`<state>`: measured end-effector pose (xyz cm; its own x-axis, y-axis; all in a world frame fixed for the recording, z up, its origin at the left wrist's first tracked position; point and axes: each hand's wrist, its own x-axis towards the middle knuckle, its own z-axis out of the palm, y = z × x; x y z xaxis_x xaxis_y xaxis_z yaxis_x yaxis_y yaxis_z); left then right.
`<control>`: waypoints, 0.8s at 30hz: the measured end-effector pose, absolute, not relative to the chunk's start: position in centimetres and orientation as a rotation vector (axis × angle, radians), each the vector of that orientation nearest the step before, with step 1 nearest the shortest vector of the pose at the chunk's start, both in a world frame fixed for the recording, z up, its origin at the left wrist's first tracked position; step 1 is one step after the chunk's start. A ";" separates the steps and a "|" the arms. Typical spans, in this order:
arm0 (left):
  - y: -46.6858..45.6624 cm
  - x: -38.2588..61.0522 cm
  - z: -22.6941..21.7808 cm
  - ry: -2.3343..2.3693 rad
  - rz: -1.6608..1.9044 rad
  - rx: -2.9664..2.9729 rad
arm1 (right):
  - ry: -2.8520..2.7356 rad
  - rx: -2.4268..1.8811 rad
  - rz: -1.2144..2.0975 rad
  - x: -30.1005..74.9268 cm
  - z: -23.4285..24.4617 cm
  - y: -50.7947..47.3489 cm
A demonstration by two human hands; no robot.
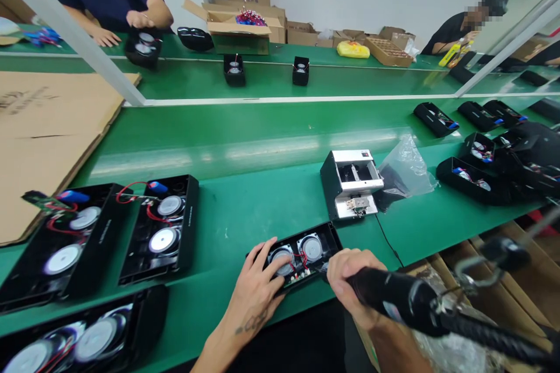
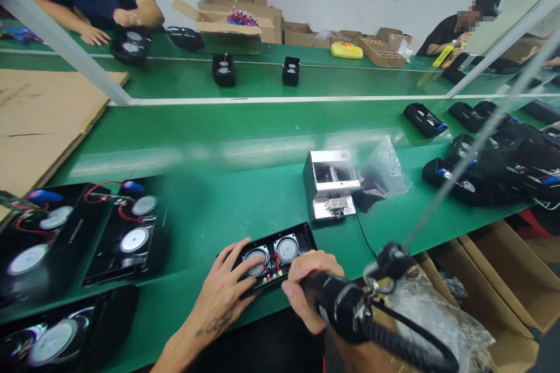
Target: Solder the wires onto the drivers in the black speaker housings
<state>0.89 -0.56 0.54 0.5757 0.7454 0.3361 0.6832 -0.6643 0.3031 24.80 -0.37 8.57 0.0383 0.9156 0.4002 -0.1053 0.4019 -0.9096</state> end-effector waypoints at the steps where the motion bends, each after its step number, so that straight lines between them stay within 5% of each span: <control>1: -0.6 0.9 0.6 1.218 0.661 2.665 | -1.308 -0.812 0.903 24.5 8.8 -0.4; 24: -1.3 1.3 0.7 1.208 0.556 2.632 | -1.342 -0.850 0.918 24.1 9.2 -1.8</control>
<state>1.26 -1.32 0.67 0.5971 0.7606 0.2548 0.6885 -0.6489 0.3238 24.14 -1.81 9.23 0.0095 0.9104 0.4137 -0.0555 0.4136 -0.9088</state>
